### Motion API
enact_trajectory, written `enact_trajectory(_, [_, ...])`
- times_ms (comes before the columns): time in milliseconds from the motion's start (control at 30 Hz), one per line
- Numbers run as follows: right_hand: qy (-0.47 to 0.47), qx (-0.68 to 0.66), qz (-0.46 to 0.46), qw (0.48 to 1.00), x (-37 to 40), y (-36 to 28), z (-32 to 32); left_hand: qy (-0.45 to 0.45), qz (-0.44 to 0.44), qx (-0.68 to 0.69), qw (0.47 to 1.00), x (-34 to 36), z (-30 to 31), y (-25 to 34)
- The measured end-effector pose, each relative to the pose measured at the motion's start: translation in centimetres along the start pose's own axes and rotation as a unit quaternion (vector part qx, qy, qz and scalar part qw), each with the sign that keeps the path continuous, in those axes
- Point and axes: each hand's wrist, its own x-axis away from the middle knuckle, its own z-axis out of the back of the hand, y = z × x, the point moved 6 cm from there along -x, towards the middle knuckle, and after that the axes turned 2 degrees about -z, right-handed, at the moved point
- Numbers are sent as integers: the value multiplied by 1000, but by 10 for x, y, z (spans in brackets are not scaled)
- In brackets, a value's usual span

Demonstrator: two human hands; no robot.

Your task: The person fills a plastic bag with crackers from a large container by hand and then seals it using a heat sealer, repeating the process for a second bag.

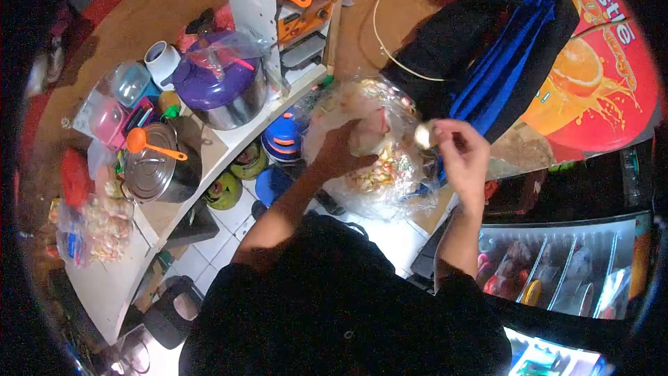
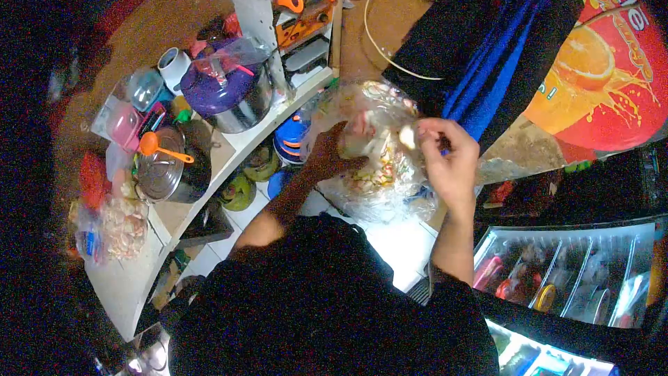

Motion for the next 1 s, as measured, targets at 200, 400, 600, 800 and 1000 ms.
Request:
enact_trajectory(200, [-54,127,61,989,4,-6,-23,-7,25,-51,998,-5,16,-1])
enact_trajectory(400, [-78,32,126,988,0,-27,-31,-20,-13,-70,997,-9,3,15])
enact_trajectory(600, [-204,71,158,963,-3,-59,-44,-71,29,29,997,-2,4,-14])
enact_trajectory(800, [-322,-218,-110,915,-3,-60,-108,-33,-81,102,991,29,65,16])
enact_trajectory(1000, [-410,54,352,840,26,-136,-202,-56,80,105,990,113,145,-8])
